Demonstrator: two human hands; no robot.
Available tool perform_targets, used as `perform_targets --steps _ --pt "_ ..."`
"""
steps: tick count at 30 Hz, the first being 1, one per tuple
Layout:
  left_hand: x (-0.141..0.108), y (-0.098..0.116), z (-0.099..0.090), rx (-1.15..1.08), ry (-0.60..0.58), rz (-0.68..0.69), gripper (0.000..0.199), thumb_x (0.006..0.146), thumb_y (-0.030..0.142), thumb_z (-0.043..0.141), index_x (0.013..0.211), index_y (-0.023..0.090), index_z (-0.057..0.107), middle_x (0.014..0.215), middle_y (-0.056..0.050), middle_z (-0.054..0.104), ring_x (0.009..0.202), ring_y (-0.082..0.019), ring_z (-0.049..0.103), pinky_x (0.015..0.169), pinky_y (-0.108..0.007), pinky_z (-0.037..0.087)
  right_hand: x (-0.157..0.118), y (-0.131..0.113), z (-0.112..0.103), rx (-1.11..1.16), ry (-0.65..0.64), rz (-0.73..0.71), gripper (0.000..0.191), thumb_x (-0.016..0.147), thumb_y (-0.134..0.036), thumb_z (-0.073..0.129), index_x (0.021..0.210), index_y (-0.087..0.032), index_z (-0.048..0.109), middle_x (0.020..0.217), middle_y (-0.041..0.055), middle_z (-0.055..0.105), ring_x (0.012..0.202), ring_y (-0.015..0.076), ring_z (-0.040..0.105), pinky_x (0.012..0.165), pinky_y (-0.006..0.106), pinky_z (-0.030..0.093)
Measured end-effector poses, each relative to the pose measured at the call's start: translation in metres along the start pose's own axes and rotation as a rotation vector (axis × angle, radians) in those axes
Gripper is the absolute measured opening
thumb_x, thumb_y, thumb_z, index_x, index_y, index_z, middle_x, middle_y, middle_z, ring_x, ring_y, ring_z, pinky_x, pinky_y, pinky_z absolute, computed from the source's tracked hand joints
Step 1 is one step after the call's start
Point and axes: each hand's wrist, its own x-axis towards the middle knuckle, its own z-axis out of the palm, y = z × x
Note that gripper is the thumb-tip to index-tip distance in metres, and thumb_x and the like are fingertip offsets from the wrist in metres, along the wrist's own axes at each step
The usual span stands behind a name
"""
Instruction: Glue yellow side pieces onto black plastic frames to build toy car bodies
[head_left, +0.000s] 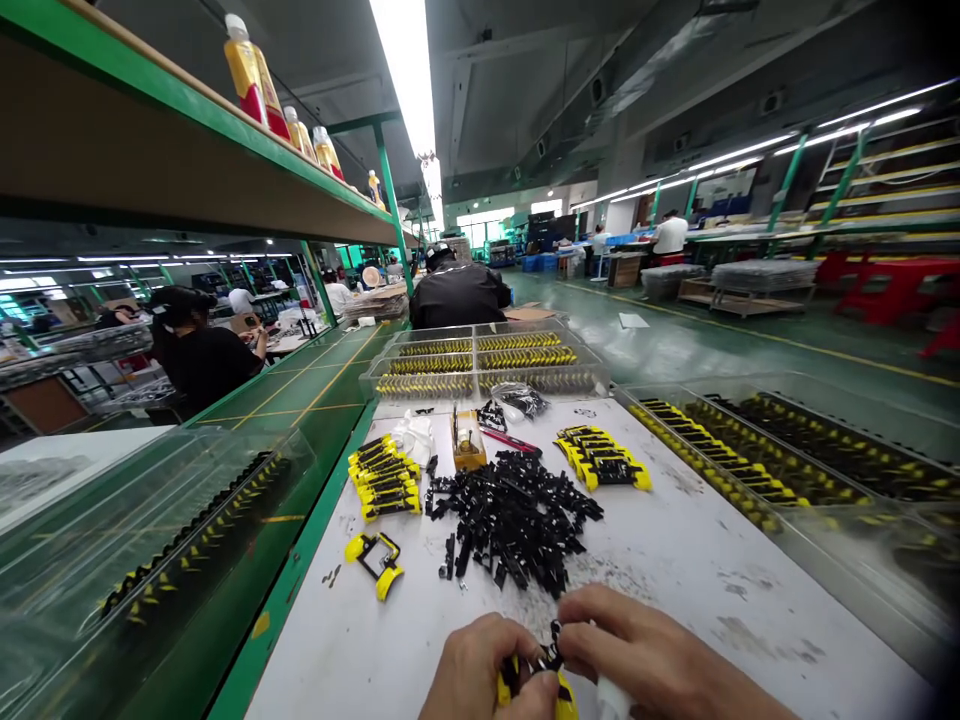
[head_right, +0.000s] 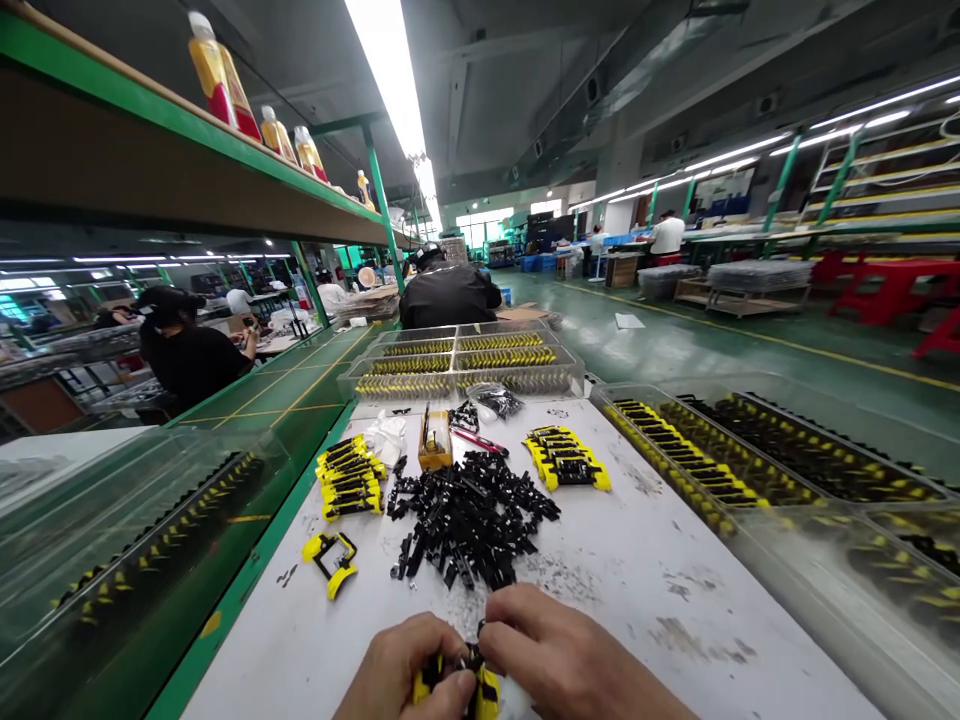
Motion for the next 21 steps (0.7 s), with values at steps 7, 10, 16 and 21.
perform_targets --steps 7,10,16,21 --pt "-0.007 0.000 -0.004 -0.154 0.007 0.084 0.013 0.078 0.025 0.056 0.080 0.017 0.066 0.074 0.000 0.061 0.071 -0.014 0.051 0.065 -0.024 0.036 0.000 0.001 -0.001 -0.086 -0.013 -0.049 0.017 0.093 -0.012 0.042 0.085 -0.019 0.055 0.087 0.0036 0.056 0.078 0.0131 0.054 0.067 0.022 0.044" --pt "-0.009 -0.003 -0.006 -0.272 -0.047 0.079 0.014 0.080 0.029 0.058 0.084 0.018 0.065 0.075 0.001 0.058 0.072 -0.013 0.049 0.066 -0.023 0.036 -0.003 0.006 -0.001 -0.077 0.003 -0.054 0.017 0.093 -0.012 0.040 0.088 -0.020 0.056 0.089 0.0043 0.056 0.078 0.0133 0.054 0.068 0.022 0.045" --pt "-0.007 -0.020 -0.006 -0.682 -0.169 0.026 0.035 0.083 0.031 0.059 0.115 0.021 0.049 0.088 0.001 0.054 0.073 -0.011 0.048 0.068 -0.024 0.040 -0.010 0.021 0.008 -0.015 0.181 -0.024 0.023 0.086 -0.003 0.042 0.094 -0.019 0.055 0.093 0.0063 0.055 0.084 0.0138 0.055 0.071 0.022 0.048" --pt "0.000 -0.029 0.002 -0.896 -0.068 -0.025 0.047 0.081 0.023 0.062 0.123 0.020 0.042 0.100 -0.004 0.056 0.089 -0.015 0.052 0.081 -0.029 0.044 -0.009 0.023 0.020 0.002 0.369 0.009 0.017 0.083 -0.007 0.054 0.092 -0.020 0.059 0.090 0.0051 0.055 0.081 0.0125 0.058 0.070 0.021 0.050"
